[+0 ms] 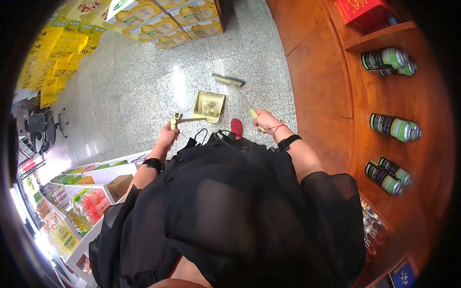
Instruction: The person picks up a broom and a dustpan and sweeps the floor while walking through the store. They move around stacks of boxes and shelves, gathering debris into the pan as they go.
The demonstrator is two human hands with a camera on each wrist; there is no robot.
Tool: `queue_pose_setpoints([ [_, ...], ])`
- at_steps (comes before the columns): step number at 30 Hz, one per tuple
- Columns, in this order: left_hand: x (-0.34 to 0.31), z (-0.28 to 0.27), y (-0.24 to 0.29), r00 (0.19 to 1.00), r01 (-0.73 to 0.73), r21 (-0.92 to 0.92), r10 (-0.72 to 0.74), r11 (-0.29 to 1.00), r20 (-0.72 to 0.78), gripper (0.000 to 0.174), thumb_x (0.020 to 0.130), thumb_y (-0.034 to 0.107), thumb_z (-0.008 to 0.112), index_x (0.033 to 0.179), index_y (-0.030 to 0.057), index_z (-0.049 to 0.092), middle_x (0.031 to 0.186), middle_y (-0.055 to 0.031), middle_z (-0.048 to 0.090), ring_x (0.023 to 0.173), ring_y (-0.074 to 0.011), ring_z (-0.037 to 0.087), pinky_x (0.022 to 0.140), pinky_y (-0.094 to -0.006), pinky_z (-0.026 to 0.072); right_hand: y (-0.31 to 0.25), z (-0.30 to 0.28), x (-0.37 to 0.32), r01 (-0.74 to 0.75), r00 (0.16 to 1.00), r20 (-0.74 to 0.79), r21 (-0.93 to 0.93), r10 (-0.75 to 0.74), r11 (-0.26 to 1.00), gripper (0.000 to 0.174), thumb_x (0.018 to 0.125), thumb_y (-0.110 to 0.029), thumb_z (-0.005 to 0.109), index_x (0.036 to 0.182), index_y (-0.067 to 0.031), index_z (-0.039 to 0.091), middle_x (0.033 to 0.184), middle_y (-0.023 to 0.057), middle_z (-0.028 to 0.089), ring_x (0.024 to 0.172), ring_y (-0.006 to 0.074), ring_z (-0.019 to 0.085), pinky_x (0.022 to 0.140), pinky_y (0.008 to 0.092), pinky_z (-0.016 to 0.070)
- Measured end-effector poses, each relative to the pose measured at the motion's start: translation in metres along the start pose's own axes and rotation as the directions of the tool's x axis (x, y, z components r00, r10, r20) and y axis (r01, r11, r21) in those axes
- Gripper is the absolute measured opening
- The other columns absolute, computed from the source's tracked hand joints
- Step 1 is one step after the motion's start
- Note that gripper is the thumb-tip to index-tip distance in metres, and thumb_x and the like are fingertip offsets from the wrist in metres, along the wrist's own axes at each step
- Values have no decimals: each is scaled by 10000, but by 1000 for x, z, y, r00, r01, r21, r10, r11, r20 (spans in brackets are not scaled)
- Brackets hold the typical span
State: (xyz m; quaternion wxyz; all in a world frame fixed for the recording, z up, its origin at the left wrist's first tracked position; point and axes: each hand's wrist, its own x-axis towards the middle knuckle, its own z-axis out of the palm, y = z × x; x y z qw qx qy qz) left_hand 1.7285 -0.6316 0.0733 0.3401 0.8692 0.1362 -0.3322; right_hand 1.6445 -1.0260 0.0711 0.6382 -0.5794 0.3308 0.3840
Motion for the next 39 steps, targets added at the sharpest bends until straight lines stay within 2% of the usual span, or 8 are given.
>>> queue_pose_setpoints([
  [7, 9, -9, 12, 1000, -20, -79, 20, 997, -1, 300, 701, 95, 572, 992, 19, 573, 705, -93, 595, 587, -157, 564, 538, -312, 459, -38, -26, -43, -86, 988, 122, -87, 96, 993, 560, 778, -20, 516, 1320, -45, 376, 725, 36, 540, 457, 54, 420, 355, 196, 290],
  [15, 14, -30, 7, 997, -27, 65, 32, 997, -72, 362, 681, 212, 622, 1007, 60, 580, 899, -201, 621, 885, -355, 587, 768, -412, 455, -79, -71, -19, 36, 995, -96, 127, -24, 991, 556, 788, -26, 510, 1325, -53, 367, 701, 29, 528, 453, 61, 418, 345, 184, 291],
  [18, 34, -42, -5, 997, -29, 3, 30, 1000, -66, 353, 684, 210, 611, 1001, 57, 582, 903, -206, 618, 889, -352, 587, 776, -414, 455, -103, -76, 24, 105, 978, -199, 183, -68, 978, 427, 811, -40, 508, 1229, -44, 423, 703, 37, 527, 452, 68, 419, 344, 186, 308],
  [20, 55, -49, -18, 996, -48, 6, 49, 999, -70, 337, 683, 207, 610, 980, 51, 583, 912, -210, 615, 898, -362, 580, 780, -419, 453, -123, -72, 53, 103, 956, -291, 240, -29, 965, 78, 842, -60, 469, 917, -65, 491, 706, 26, 526, 447, 58, 423, 338, 167, 294],
  [26, 78, -112, -12, 998, -31, 18, 32, 999, -48, 335, 678, 193, 612, 982, 55, 585, 916, -202, 618, 903, -356, 581, 789, -411, 458, -138, -21, 140, 67, 967, -244, 538, 79, 841, 64, 810, -29, 480, 863, -28, 444, 629, 57, 495, 429, 91, 429, 327, 192, 338],
  [31, 104, -154, -24, 999, -38, -3, 38, 999, -33, 326, 676, 181, 610, 977, 60, 587, 889, -196, 622, 885, -352, 586, 781, -408, 461, -159, 95, 159, -5, 985, -167, 209, 41, 978, 139, 795, -26, 506, 917, -73, 458, 662, 49, 507, 448, 101, 441, 341, 225, 343],
  [36, 135, -194, -44, 994, -79, 60, 83, 995, -68, 299, 671, 191, 602, 943, 68, 589, 867, -199, 620, 861, -360, 587, 764, -422, 463, -196, 175, 162, -10, 1000, -28, -197, 5, 980, 551, 798, -6, 514, 1320, -75, 351, 678, 40, 509, 456, 93, 439, 346, 224, 334],
  [39, 145, -214, -50, 996, -69, 92, 74, 993, -58, 290, 680, 199, 594, 945, 81, 590, 880, -198, 619, 871, -360, 584, 773, -426, 459, -232, 214, 138, -86, 995, 22, -252, 94, 964, 577, 777, 11, 516, 1327, -94, 377, 693, 40, 520, 441, 96, 434, 357, 238, 339],
])
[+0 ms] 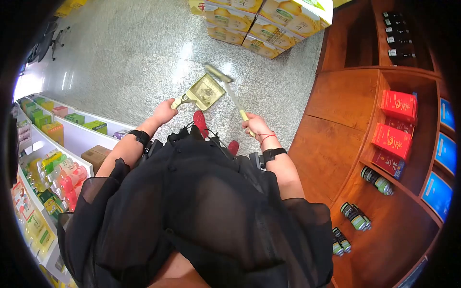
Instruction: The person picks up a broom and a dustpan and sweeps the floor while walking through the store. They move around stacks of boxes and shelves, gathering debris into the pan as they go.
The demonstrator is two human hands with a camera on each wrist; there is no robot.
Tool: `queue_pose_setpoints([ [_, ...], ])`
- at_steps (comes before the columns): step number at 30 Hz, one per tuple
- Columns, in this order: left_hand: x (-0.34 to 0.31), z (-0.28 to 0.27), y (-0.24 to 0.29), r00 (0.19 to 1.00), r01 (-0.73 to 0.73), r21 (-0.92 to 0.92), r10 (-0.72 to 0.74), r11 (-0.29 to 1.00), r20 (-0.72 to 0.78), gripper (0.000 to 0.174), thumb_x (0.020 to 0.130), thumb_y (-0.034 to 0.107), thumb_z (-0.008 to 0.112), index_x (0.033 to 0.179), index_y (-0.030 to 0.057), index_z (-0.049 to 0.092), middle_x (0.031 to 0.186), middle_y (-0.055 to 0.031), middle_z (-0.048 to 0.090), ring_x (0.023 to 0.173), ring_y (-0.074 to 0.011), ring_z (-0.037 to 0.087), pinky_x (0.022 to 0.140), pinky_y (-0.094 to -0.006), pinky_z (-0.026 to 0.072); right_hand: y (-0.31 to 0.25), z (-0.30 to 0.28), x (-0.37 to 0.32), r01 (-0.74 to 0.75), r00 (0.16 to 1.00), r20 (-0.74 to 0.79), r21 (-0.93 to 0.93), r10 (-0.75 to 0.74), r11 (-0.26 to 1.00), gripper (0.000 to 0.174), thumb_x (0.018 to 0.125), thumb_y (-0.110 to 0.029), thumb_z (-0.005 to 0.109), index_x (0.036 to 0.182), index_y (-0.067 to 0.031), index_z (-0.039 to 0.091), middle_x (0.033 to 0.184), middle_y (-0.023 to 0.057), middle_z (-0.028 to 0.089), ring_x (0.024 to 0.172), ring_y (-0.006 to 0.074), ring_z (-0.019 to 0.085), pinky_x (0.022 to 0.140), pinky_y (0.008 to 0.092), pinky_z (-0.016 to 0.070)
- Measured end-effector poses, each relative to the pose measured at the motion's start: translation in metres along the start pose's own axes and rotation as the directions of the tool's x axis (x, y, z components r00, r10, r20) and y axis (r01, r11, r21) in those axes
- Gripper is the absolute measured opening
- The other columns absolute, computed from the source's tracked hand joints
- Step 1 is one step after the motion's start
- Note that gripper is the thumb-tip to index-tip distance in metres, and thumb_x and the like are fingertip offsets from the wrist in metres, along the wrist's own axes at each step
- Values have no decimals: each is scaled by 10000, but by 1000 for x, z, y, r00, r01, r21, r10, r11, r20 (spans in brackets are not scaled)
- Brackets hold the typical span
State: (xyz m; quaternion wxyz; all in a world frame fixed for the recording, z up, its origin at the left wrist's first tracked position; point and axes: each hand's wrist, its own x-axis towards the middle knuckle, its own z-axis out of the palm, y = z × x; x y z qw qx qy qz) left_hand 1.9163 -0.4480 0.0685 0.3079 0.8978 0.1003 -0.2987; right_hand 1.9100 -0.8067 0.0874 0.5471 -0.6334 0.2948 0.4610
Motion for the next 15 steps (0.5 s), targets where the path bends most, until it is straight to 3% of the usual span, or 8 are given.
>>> queue_pose_setpoints([
  [4, 3, -20, -15, 1000, -2, -13, 2, 1000, -3, 294, 684, 192, 595, 959, 87, 585, 888, -194, 619, 877, -355, 583, 778, -421, 456, -22, 7, -16, -3, 991, 131, 30, -1, 1000, 547, 798, -11, 510, 1326, -58, 373, 725, 39, 544, 444, 73, 434, 358, 202, 325],
  [10, -14, -49, -49, 993, 88, -141, -98, 986, -68, 315, 684, 181, 592, 979, 70, 575, 872, -187, 616, 858, -345, 589, 756, -409, 457, -50, 14, -8, 35, 999, 31, -32, -34, 999, 587, 791, -16, 511, 1350, -57, 337, 736, 46, 553, 437, 68, 415, 355, 198, 305],
  [12, -19, -55, -64, 986, 129, -186, -146, 974, -83, 301, 683, 187, 593, 963, 76, 581, 887, -188, 617, 876, -344, 587, 771, -413, 457, -67, 13, 15, 153, 982, -89, -156, -168, 976, 519, 787, -10, 506, 1293, -38, 393, 707, 45, 534, 439, 79, 415, 355, 209, 309],
  [13, -21, -57, -75, 980, 134, -196, -159, 971, -119, 306, 685, 187, 589, 969, 75, 579, 889, -187, 617, 875, -345, 587, 769, -412, 458, -78, 12, 27, 151, 983, -83, -165, -166, 975, 519, 787, -10, 506, 1293, -38, 393, 707, 45, 534, 439, 79, 415, 355, 209, 309],
  [15, -24, -56, -98, 968, 162, -215, -197, 963, -153, 330, 688, 192, 577, 997, 77, 574, 896, -186, 616, 878, -345, 586, 766, -409, 459, -100, 16, 50, 133, 985, -104, -35, -136, 990, 325, 784, -7, 506, 1108, -23, 481, 674, 42, 512, 449, 93, 428, 362, 217, 323],
])
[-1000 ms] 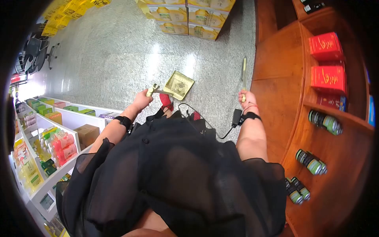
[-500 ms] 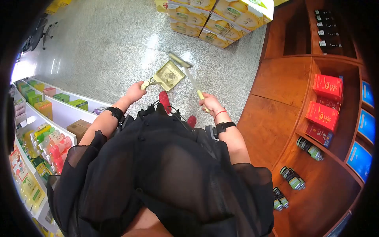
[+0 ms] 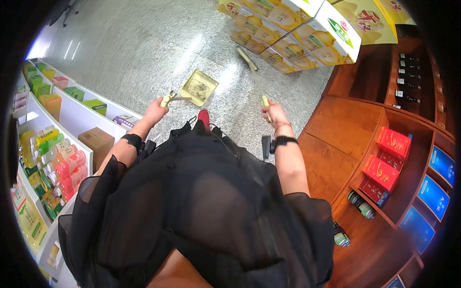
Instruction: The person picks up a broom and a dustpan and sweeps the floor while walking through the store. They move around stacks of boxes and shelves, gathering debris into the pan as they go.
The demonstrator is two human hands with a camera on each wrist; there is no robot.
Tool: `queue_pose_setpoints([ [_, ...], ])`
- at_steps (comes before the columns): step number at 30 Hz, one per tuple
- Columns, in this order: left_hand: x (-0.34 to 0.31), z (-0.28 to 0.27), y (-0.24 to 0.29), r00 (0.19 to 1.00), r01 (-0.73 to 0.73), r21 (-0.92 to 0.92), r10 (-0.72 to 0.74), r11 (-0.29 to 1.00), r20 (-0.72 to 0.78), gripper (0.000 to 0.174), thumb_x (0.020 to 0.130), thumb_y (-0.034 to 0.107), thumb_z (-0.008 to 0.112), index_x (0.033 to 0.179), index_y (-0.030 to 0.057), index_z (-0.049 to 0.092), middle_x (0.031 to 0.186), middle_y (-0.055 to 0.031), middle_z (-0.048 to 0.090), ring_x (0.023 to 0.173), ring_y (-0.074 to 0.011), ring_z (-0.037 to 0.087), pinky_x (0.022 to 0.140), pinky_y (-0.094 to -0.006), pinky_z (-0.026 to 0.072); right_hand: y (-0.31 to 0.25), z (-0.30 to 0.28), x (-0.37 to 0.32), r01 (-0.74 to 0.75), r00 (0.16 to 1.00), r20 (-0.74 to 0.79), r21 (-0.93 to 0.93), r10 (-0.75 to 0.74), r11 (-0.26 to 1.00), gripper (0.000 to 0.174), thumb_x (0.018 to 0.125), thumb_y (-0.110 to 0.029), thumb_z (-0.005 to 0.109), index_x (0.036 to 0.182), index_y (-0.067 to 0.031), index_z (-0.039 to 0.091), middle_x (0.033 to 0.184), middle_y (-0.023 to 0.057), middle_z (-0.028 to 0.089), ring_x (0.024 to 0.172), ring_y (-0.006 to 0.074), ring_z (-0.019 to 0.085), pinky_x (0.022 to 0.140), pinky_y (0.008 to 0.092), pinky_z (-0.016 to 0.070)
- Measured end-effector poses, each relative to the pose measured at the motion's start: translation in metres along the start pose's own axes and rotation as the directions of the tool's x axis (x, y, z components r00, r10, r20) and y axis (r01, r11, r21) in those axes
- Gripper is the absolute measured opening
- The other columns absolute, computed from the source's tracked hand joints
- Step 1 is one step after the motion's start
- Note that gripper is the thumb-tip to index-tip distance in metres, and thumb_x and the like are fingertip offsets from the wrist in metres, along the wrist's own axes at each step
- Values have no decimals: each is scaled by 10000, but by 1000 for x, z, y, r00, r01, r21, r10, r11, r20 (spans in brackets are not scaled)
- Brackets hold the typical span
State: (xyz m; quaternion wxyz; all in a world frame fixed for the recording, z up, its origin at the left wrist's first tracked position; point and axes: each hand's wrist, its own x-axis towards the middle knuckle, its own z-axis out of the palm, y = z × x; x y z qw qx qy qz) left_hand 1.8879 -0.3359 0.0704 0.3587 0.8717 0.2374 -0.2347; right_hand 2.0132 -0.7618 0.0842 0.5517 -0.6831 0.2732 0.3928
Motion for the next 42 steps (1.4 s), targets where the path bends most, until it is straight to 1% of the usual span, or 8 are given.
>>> queue_pose_setpoints([
  [9, -12, -17, -41, 995, 47, 1, -47, 999, -92, 339, 689, 210, 581, 1007, 93, 571, 908, -187, 614, 899, -360, 573, 780, -420, 454, -16, 78, -2, -119, 972, 192, -85, 133, 989, 147, 800, -16, 499, 937, -58, 466, 649, 40, 498, 439, 98, 439, 336, 228, 324],
  [14, -10, -15, -44, 986, 71, -76, -82, 995, -145, 340, 695, 223, 579, 1008, 93, 570, 918, -192, 613, 909, -362, 571, 786, -421, 453, -32, 102, -22, -171, 921, 312, -219, 234, 961, 556, 782, 4, 516, 1315, -71, 377, 695, 39, 543, 433, 72, 436, 340, 208, 311],
  [21, -3, -31, -42, 970, 155, -151, -179, 976, -167, 348, 689, 208, 591, 1010, 77, 564, 935, -199, 609, 911, -361, 571, 782, -418, 449, -82, 99, -16, -23, 922, 364, -283, 129, 959, 567, 774, 4, 531, 1314, -16, 362, 746, 52, 559, 457, 66, 441, 351, 201, 309],
  [27, 20, -38, -35, 946, 197, -246, -250, 949, -207, 368, 679, 183, 599, 1028, 68, 572, 917, -195, 610, 898, -356, 572, 780, -404, 445, -181, 99, 61, 156, 964, 254, -317, -75, 935, 542, 777, 8, 509, 1300, -7, 368, 730, 37, 545, 451, 67, 423, 355, 206, 312],
  [34, 69, -57, 3, 912, 301, -373, -379, 877, -155, 364, 679, 169, 585, 1024, 55, 573, 908, -188, 614, 883, -344, 578, 766, -397, 441, -276, 129, 198, 50, 969, 246, -202, 1, 978, 325, 830, -40, 518, 1131, -71, 401, 695, 37, 519, 480, 89, 450, 358, 220, 334],
  [37, 97, -63, 11, 906, 325, -361, -397, 874, -146, 348, 678, 169, 583, 1007, 57, 574, 889, -184, 615, 866, -339, 582, 756, -397, 443, -280, 132, 229, -19, 971, 235, -139, 52, 990, 192, 811, -16, 526, 968, -69, 428, 677, 44, 508, 473, 106, 457, 363, 232, 341],
  [39, 111, -68, 16, 905, 327, -340, -396, 882, -155, 336, 677, 171, 582, 994, 58, 575, 878, -182, 615, 856, -338, 584, 750, -397, 445, -270, 130, 233, 69, 949, 312, -347, 46, 935, 194, 781, 10, 535, 952, -42, 461, 664, 44, 501, 459, 114, 459, 366, 244, 345],
  [42, 130, -78, 41, 896, 356, -372, -426, 857, -124, 324, 678, 178, 582, 977, 54, 568, 871, -185, 611, 850, -346, 580, 742, -401, 444, -239, 119, 222, 139, 934, 356, -455, 36, 880, 422, 746, 34, 532, 1162, 1, 469, 693, 43, 516, 446, 125, 458, 386, 263, 369],
])
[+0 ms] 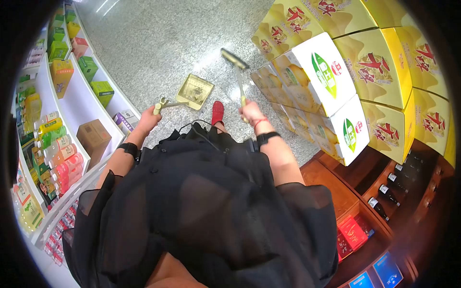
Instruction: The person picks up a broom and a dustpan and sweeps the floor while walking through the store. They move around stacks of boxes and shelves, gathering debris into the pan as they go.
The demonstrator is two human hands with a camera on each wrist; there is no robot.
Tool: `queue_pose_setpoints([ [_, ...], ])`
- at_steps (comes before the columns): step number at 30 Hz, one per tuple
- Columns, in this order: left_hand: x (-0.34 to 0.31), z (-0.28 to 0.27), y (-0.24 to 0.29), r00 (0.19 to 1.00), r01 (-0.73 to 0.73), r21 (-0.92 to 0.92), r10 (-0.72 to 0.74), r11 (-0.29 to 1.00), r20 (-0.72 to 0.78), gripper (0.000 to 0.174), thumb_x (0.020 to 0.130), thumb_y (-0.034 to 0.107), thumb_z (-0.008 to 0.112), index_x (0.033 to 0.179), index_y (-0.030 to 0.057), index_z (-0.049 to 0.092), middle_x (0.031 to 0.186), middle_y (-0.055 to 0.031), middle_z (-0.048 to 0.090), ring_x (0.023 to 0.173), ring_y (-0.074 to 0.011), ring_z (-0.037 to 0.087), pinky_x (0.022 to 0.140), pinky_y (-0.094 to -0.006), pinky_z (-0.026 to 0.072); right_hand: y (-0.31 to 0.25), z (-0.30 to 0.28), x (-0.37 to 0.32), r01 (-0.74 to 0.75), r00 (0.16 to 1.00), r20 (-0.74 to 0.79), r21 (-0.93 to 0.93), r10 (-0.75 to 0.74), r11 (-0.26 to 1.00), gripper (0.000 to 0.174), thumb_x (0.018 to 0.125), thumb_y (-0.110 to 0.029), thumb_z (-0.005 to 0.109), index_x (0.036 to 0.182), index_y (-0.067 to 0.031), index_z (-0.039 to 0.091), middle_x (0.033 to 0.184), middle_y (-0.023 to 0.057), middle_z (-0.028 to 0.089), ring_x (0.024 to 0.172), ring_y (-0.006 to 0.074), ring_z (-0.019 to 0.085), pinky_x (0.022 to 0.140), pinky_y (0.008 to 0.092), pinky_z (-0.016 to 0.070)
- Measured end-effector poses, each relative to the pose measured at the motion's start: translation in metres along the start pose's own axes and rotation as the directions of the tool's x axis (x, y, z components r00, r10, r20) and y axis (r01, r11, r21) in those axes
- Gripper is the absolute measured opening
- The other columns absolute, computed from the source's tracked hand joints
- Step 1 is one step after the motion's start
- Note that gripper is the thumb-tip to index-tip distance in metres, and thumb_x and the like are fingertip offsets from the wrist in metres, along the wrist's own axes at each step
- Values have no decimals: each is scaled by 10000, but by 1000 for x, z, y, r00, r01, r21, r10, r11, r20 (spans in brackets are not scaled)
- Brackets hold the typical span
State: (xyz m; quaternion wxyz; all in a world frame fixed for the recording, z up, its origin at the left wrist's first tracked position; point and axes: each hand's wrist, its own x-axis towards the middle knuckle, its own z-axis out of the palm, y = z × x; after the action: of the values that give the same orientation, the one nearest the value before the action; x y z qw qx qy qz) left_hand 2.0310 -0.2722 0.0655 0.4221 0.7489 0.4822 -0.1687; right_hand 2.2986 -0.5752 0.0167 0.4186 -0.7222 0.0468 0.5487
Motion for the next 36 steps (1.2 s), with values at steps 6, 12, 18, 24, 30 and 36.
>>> queue_pose_setpoints([
  [6, 9, 9, 49, 998, -61, 23, 60, 998, 31, 328, 681, 171, 576, 981, 40, 561, 868, -201, 610, 845, -359, 581, 743, -405, 449, -30, -13, -70, -143, 978, 148, -19, 144, 990, 600, 750, 29, 540, 1324, -29, 374, 750, 42, 554, 477, 94, 470, 393, 243, 362],
  [12, 38, 11, 54, 995, -100, -11, 100, 995, 28, 340, 677, 161, 574, 995, 39, 565, 902, -199, 614, 876, -356, 584, 761, -402, 453, -66, -58, -90, -111, 970, 216, -7, 110, 994, 593, 755, 9, 545, 1320, -22, 368, 772, 45, 571, 471, 71, 452, 373, 208, 328],
  [18, 43, -1, 54, 998, -56, 25, 56, 998, 18, 342, 673, 171, 580, 995, 56, 579, 915, -190, 618, 898, -348, 584, 777, -401, 456, -97, -86, -51, -11, 996, 84, 20, 9, 1000, 648, 779, -8, 534, 1369, -34, 269, 769, 50, 573, 451, 57, 433, 346, 192, 319],
  [24, 45, -24, 65, 999, -52, -2, 52, 999, -18, 356, 676, 180, 588, 1013, 66, 582, 945, -179, 619, 925, -342, 579, 798, -398, 452, -133, -54, 8, 13, 999, -50, 166, -5, 986, 122, 792, -14, 514, 889, -51, 449, 623, 44, 496, 432, 101, 445, 329, 231, 313],
  [30, 72, -45, 70, 998, -70, 54, 70, 996, 2, 351, 689, 180, 585, 1023, 70, 584, 957, -173, 621, 934, -331, 580, 809, -390, 450, -128, -12, 25, -100, 991, 95, 22, 98, 995, 131, 802, -34, 506, 929, -53, 477, 666, 25, 504, 436, 76, 430, 347, 208, 335],
  [36, 125, -85, 72, 983, -179, 97, 175, 979, 47, 330, 708, 224, 587, 996, 64, 583, 990, -183, 611, 964, -344, 563, 823, -398, 448, -155, 18, -10, -141, 981, 147, 68, 130, 988, 457, 787, 16, 505, 1235, -11, 418, 696, 43, 532, 451, 76, 449, 344, 205, 317],
])
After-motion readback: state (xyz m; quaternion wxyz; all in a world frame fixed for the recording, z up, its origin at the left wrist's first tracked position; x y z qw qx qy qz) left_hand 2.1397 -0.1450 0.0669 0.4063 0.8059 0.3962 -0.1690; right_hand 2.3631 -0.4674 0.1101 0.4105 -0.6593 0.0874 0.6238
